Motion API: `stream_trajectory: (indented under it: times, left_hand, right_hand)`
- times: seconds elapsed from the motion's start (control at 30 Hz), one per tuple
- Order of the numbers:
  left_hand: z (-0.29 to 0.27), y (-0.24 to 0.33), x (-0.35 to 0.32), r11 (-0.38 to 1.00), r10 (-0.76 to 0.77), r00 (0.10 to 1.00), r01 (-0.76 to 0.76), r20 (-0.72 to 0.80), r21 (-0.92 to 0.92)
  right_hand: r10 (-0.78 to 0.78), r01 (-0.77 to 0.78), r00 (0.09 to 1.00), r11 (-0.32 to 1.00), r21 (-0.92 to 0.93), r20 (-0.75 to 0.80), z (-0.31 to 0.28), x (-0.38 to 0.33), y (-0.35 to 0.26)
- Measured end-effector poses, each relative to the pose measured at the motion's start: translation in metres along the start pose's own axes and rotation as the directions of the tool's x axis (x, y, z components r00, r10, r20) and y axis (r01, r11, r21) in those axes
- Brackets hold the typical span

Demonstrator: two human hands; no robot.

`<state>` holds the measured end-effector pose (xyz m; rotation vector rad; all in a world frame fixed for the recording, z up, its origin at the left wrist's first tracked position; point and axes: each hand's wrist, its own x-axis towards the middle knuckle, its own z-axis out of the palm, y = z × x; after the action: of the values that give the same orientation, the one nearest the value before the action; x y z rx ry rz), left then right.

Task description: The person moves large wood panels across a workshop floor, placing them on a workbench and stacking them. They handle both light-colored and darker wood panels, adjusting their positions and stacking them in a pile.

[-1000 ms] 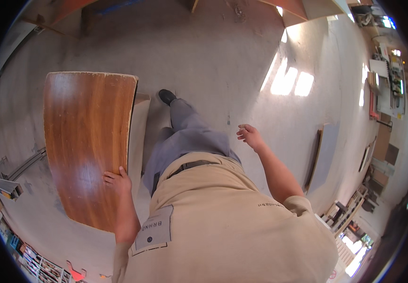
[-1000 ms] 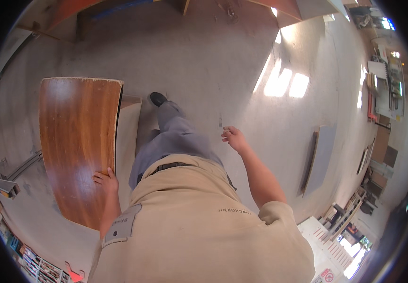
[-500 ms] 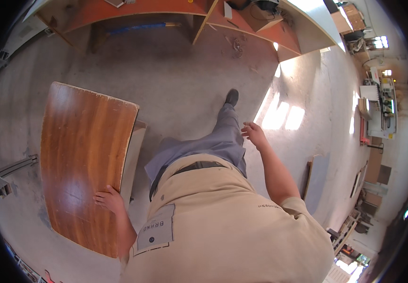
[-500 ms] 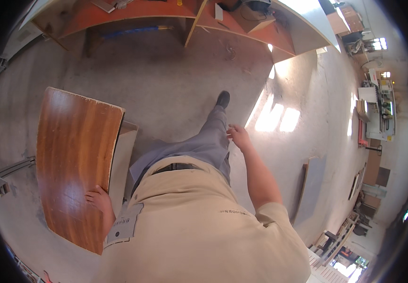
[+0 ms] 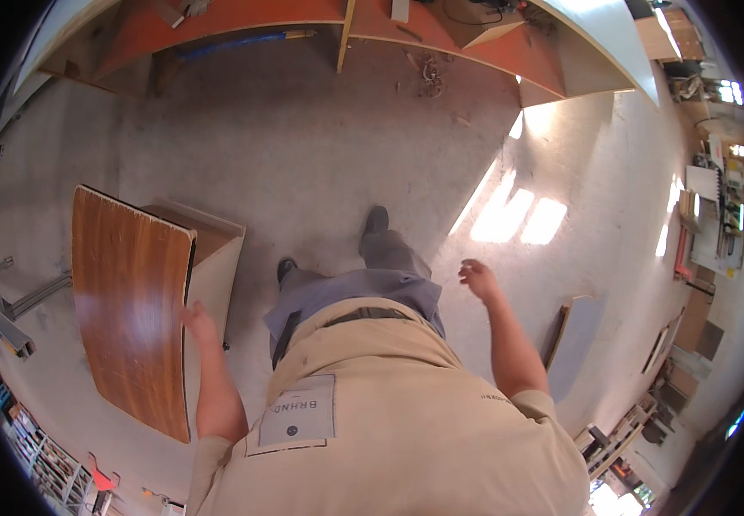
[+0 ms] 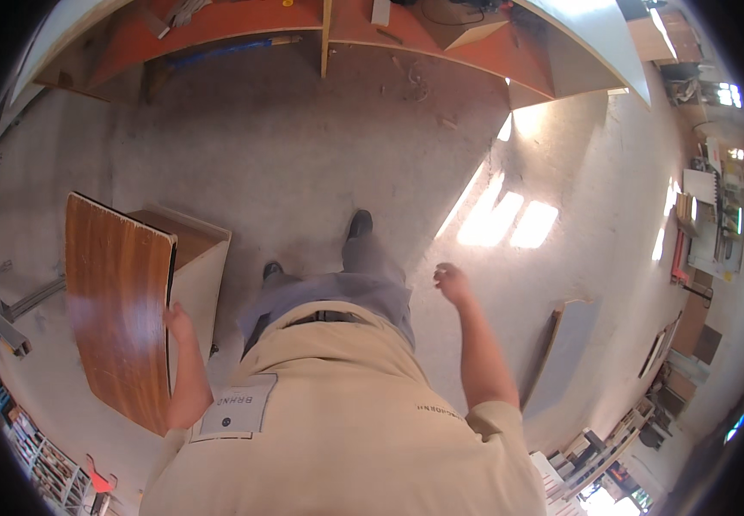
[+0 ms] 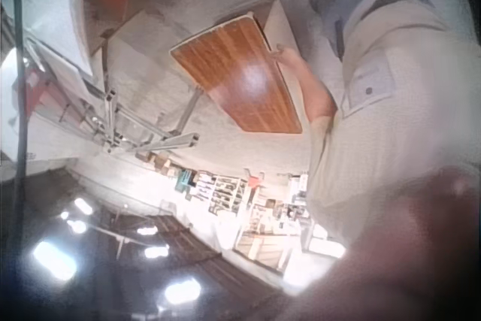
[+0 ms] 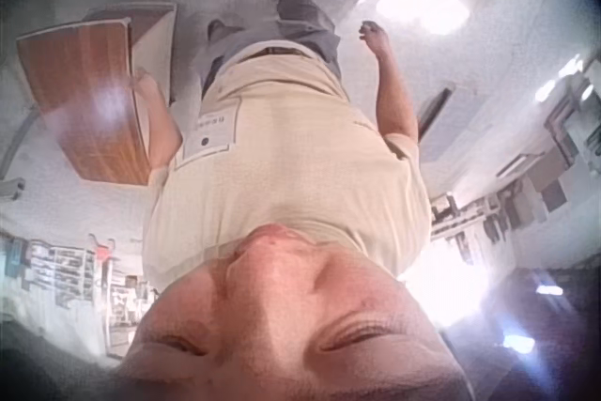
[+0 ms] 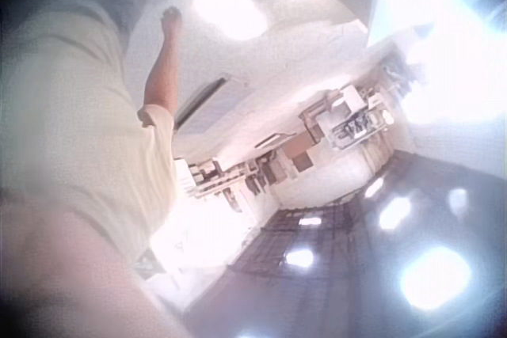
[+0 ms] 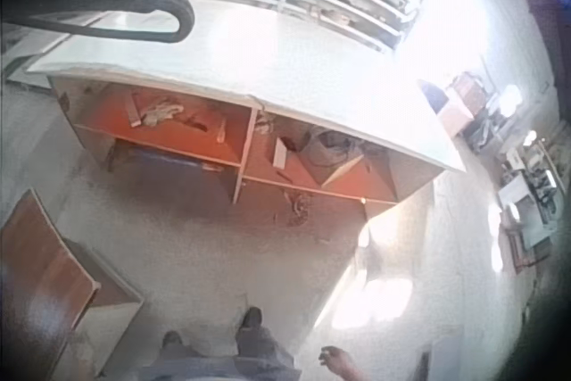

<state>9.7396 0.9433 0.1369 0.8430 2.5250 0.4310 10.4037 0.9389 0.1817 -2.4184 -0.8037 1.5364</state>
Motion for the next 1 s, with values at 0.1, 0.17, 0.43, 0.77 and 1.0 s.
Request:
stream_trajectory:
  times: [0.1, 0.17, 0.43, 0.77, 1.0]
  left_hand:
    - [0.021, 0.098, -0.031, 0.987, 0.069, 0.960, -0.027, 0.270, -0.157]
    - [0.026, 0.155, -0.053, 0.925, 0.201, 0.865, -0.013, 0.459, -0.381]
    - [0.045, 0.180, -0.091, 0.961, 0.234, 0.866, -0.137, 0.443, -0.241]
    - [0.015, 0.050, -0.075, 0.892, -0.407, 0.870, 0.445, 0.279, -0.085]
    - [0.030, 0.106, -0.060, 0.635, -0.437, 0.743, 0.654, 0.507, -0.411]
  right_hand:
    - [-0.259, 0.251, 0.966, 0.943, -0.217, -0.009, -0.063, 0.028, -0.053]
    - [-0.454, 0.436, 0.891, 0.845, -0.311, 0.014, -0.101, 0.045, -0.120]
    - [-0.992, 0.646, 0.096, 0.121, -0.754, -0.077, -0.155, 0.043, -0.470]
    - [-0.951, 0.250, 0.263, 0.227, -0.941, -0.159, -0.104, 0.158, -0.652]
    - [-0.914, 0.306, 0.318, 0.351, -0.885, -0.252, -0.092, 0.158, -0.649]
